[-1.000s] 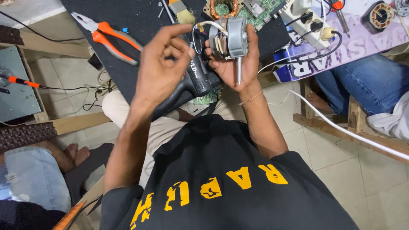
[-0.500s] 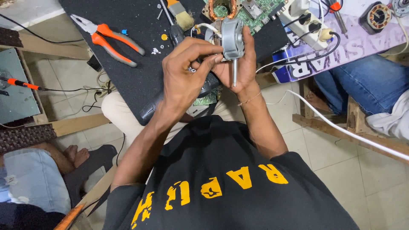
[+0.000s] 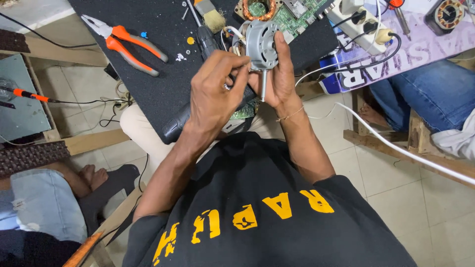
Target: Disassembling a small electric motor by unscrewing its components using an electric screwdriver.
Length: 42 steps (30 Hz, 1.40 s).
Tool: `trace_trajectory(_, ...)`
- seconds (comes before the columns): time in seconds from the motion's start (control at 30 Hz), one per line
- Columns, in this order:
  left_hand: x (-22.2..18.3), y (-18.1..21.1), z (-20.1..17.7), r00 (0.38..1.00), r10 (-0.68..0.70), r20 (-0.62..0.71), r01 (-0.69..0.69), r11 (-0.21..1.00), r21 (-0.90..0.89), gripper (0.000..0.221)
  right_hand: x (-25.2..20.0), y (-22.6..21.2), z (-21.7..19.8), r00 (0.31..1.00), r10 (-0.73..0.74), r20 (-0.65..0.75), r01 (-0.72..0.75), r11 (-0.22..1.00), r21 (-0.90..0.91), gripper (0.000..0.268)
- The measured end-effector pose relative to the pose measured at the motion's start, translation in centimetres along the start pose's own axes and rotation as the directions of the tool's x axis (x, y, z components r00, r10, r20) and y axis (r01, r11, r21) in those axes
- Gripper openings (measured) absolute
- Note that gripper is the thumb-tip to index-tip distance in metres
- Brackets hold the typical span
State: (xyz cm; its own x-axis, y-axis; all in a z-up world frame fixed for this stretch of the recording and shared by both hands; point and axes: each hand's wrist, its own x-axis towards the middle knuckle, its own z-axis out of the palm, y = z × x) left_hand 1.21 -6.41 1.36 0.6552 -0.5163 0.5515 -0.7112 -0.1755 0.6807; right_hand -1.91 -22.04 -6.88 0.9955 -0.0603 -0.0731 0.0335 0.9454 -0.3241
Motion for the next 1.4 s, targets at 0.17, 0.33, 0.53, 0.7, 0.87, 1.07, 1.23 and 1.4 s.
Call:
trace_trajectory(0.17, 0.7, 1.2, -2.2, 0.997, -0.02, 0.08, 0.015, 0.998, 0.062, 0.01, -0.3, 0.1, 0.2, 0.987, -0.026, -0.157, 0.013, 0.996, -0.086, 0.074)
trace_trajectory(0.33, 0.5, 1.5, -1.9, 0.992, 0.04, 0.12, -0.051, 0.994, 0.095, 0.011, -0.2, 0.3, 0.0, 0.992, -0.028, -0.121, 0.023, 0.999, -0.038, 0.074)
trace_trajectory(0.53, 0.1, 1.1, -0.8, 0.986, 0.078, 0.147, -0.1, 0.983, 0.154, 0.011, -0.4, 0.7, -0.6, 0.993, -0.117, 0.009, 0.117, 0.99, -0.075, 0.065)
trace_trajectory(0.7, -0.3, 0.9, -0.2, 0.987, 0.072, 0.147, -0.109, 0.958, 0.265, 0.011, -0.4, 0.8, -0.9, 0.992, -0.128, 0.015, 0.129, 0.987, -0.095, 0.062)
trace_trajectory(0.87, -0.4, 1.0, -0.2, 0.985, 0.103, 0.14, -0.139, 0.95, 0.28, 0.006, -0.5, 0.8, -1.1, 0.993, -0.114, 0.019, 0.115, 0.986, -0.122, 0.064)
trace_trajectory(1.07, -0.7, 0.7, 0.0, 0.991, 0.081, 0.106, -0.104, 0.968, 0.23, 0.011, -0.4, 1.0, -1.4, 0.992, -0.124, -0.018, 0.121, 0.984, -0.134, 0.064)
trace_trajectory(1.23, -0.9, 0.8, 0.2, 0.993, 0.069, 0.091, -0.088, 0.97, 0.227, 0.009, -0.4, 0.9, -1.1, 0.99, -0.134, 0.03, 0.137, 0.982, -0.127, 0.063)
trace_trajectory(1.4, -1.2, 0.0, 0.6, 0.992, 0.09, 0.083, -0.103, 0.981, 0.164, 0.013, -0.4, 0.8, -0.6, 0.987, -0.152, 0.055, 0.157, 0.982, -0.103, 0.061)
